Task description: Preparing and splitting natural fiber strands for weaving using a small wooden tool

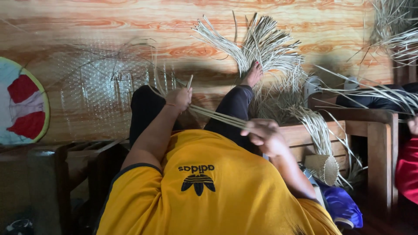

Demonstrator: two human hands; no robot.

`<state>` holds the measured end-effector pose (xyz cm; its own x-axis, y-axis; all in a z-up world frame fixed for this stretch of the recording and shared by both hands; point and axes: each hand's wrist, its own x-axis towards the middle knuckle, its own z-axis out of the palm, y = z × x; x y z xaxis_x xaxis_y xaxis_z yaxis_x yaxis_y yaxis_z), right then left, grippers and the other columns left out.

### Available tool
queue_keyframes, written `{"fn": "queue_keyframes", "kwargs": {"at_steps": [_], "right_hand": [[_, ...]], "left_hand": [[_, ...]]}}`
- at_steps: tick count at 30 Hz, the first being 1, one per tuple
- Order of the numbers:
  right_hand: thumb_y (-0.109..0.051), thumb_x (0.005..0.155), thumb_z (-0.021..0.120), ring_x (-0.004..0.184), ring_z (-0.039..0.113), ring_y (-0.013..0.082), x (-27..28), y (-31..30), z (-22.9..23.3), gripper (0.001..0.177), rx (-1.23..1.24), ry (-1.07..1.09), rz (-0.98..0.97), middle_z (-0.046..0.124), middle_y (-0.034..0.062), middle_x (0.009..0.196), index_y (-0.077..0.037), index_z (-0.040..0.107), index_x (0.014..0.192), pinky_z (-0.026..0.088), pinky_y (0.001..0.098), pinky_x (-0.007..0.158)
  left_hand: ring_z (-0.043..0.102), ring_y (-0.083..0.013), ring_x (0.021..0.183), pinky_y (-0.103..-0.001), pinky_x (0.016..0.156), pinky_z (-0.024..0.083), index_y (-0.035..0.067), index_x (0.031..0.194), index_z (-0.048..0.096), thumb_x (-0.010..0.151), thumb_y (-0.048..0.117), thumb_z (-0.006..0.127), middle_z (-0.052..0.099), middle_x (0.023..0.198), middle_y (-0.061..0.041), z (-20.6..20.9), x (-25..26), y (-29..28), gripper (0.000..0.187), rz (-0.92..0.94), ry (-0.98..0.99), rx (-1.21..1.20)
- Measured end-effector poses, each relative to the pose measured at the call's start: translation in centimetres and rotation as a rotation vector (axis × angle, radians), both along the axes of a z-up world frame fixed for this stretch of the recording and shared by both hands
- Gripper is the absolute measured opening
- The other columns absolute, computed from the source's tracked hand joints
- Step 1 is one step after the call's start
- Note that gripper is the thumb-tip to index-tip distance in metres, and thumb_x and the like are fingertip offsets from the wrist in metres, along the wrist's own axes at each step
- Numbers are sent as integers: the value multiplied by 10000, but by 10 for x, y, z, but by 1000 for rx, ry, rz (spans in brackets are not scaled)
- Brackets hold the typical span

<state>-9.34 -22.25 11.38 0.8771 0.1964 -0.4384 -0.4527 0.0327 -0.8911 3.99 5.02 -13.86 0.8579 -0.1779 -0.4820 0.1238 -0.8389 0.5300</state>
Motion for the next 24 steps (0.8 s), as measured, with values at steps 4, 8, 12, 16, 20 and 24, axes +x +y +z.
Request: {"fn": "queue_keyframes", "kwargs": {"at_steps": [4,8,12,16,20,24], "right_hand": [[-151,986,568,377,249,24,-10,-52,-6,350,269,-33,-157,286,-5,415,128,697,817,252,188,421],[-180,1067,498,448,304,37,-18,-94,2,411,404,-142,-264,305,-24,423,67,656,780,274,158,479],[-165,1083,466,385,260,41,-22,-161,-43,423,355,-132,-291,281,-31,407,131,684,873,258,177,448],[-100,974,580,457,416,70,-16,-215,-20,226,-274,-234,-22,443,13,483,3,711,821,349,226,478],[-475,936,643,1304,610,266,8,-217,11,493,-1306,360,242,710,65,1366,-141,768,1276,414,427,1104],[-667,981,439,1306,581,162,26,-196,-82,552,-1705,60,341,614,-78,1465,-395,600,1434,163,516,1141]], "left_hand": [[733,-441,976,-528,845,575,4,930,785,1058,509,340,764,923,-247,-10,7,10,685,119,2,-22],[758,-365,963,-468,832,590,59,955,782,1055,523,284,773,928,-190,-2,15,21,689,74,-50,67],[767,-350,798,-417,718,604,87,828,796,1008,602,462,755,754,-147,-22,8,10,640,292,-223,32],[718,-448,813,-453,690,543,54,948,772,1046,503,437,740,874,-238,37,9,-14,569,274,-187,-129],[454,-153,421,-374,383,283,166,738,614,1093,501,361,470,513,16,-4,13,-76,549,369,-12,-420],[595,-371,399,-526,384,418,133,705,661,1077,431,429,612,505,-147,49,-5,-92,530,14,-672,16]]}}
